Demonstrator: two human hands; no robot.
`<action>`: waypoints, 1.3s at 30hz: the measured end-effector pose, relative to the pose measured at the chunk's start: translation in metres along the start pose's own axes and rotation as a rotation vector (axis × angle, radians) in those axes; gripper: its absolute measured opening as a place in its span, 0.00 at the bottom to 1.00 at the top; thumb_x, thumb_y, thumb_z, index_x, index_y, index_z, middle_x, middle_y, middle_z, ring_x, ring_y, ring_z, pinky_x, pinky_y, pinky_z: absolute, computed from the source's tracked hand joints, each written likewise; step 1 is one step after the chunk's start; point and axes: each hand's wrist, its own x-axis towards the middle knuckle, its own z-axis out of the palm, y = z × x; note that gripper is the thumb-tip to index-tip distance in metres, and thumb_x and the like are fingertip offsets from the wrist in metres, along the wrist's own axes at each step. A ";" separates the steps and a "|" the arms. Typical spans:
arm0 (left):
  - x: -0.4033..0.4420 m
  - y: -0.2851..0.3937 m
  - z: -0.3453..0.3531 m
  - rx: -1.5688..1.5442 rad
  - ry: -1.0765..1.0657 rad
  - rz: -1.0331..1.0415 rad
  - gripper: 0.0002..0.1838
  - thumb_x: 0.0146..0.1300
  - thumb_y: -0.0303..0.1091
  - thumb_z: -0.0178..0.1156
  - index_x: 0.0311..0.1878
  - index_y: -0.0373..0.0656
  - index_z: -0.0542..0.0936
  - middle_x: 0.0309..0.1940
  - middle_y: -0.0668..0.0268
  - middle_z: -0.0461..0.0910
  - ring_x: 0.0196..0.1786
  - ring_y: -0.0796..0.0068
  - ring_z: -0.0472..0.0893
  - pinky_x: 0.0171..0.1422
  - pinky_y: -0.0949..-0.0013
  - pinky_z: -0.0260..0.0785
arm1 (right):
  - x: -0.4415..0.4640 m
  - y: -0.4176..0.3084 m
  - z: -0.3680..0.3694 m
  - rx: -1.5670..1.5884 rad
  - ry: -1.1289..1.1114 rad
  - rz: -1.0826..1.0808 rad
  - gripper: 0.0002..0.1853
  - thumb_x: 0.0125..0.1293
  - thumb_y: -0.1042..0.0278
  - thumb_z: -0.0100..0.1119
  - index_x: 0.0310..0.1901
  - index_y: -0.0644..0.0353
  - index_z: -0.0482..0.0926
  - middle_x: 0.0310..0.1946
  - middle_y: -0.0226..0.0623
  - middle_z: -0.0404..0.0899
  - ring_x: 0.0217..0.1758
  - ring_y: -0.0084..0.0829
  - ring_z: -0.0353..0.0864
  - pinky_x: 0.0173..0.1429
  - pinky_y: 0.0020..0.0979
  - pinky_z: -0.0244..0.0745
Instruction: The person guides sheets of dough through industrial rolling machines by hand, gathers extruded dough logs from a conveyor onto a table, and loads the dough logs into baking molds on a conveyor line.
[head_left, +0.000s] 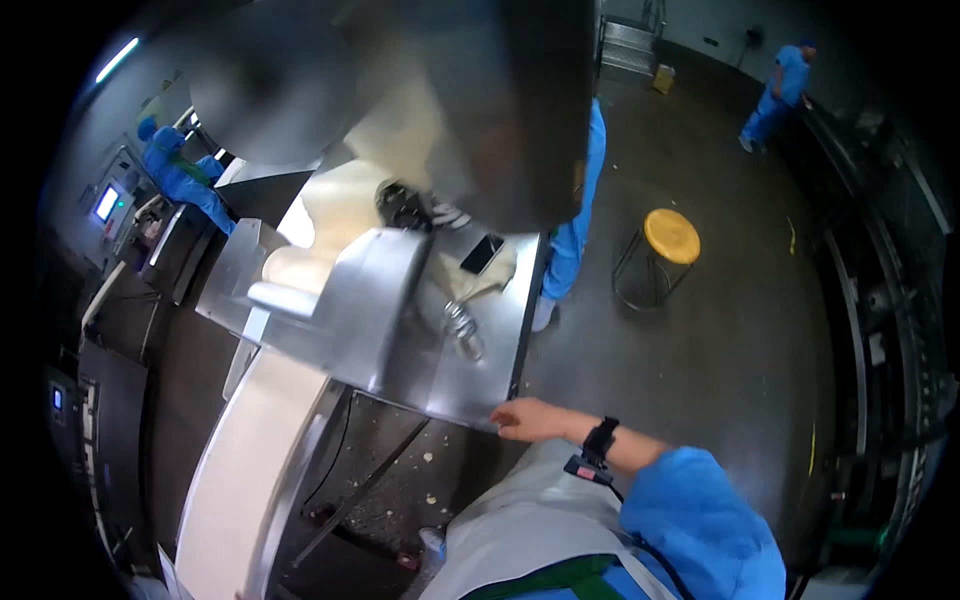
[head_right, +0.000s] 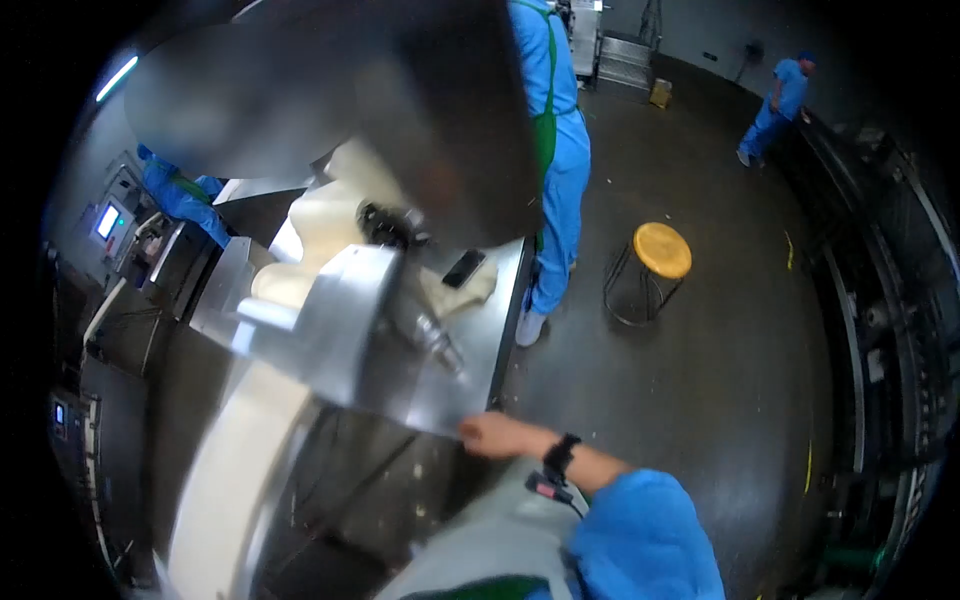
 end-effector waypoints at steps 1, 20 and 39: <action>-0.019 0.052 0.032 -0.038 -0.060 0.073 0.22 0.67 0.42 0.55 0.56 0.35 0.74 0.55 0.49 0.75 0.59 0.47 0.72 0.63 0.55 0.65 | -0.015 0.013 -0.023 -0.070 -0.009 -0.015 0.22 0.63 0.61 0.57 0.56 0.63 0.73 0.53 0.47 0.79 0.54 0.42 0.79 0.58 0.37 0.73; -0.262 0.278 0.175 0.007 -1.487 0.047 0.22 0.59 0.46 0.60 0.53 0.42 0.80 0.42 0.54 0.84 0.47 0.56 0.82 0.54 0.61 0.73 | -0.041 0.181 -0.339 0.021 -0.142 -0.004 0.24 0.61 0.58 0.62 0.55 0.65 0.75 0.48 0.46 0.81 0.50 0.35 0.81 0.53 0.34 0.75; -0.420 0.533 0.108 0.165 -1.404 -0.371 0.20 0.63 0.43 0.57 0.57 0.50 0.78 0.52 0.61 0.80 0.53 0.61 0.79 0.57 0.64 0.71 | 0.055 0.296 -0.508 0.256 -0.637 -0.002 0.23 0.58 0.65 0.68 0.54 0.66 0.76 0.47 0.42 0.80 0.50 0.30 0.80 0.54 0.30 0.76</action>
